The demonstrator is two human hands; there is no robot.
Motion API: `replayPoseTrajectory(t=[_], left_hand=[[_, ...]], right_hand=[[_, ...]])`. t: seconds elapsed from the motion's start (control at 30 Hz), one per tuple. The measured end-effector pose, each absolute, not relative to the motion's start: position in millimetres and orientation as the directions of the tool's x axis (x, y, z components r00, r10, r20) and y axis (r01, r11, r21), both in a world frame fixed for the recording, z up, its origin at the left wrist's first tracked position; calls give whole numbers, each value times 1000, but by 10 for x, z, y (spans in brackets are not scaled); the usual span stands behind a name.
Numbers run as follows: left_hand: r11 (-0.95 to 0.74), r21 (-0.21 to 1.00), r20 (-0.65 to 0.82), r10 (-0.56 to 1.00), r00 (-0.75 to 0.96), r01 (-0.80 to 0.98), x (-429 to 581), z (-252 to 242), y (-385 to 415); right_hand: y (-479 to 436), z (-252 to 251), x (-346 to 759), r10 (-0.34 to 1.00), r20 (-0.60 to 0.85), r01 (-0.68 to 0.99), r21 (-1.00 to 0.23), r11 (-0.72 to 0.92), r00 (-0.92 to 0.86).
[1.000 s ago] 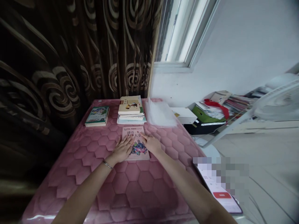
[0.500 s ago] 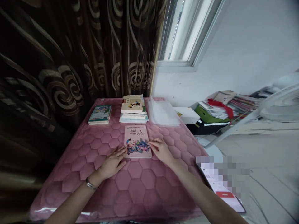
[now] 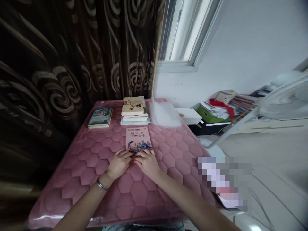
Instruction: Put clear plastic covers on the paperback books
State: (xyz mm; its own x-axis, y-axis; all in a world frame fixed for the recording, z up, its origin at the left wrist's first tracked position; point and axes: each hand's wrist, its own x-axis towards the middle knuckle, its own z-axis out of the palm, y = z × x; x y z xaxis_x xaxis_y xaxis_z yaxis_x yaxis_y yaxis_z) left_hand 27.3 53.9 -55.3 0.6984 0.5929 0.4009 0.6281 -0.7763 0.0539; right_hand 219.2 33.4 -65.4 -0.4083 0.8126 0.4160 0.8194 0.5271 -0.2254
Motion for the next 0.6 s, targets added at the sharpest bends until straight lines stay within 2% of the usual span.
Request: replayPoseTrajectory(t=[0.23,0.6], left_hand=[[-835,54,412,518,749,548,124,-538,614],[-800,217,414,595,689,560,-9,-584,654]], right_hand=[[291,-686,2506,799,467,830,-212,516,-378],[243,-720,2988,815,469,854,-210,476,-340]])
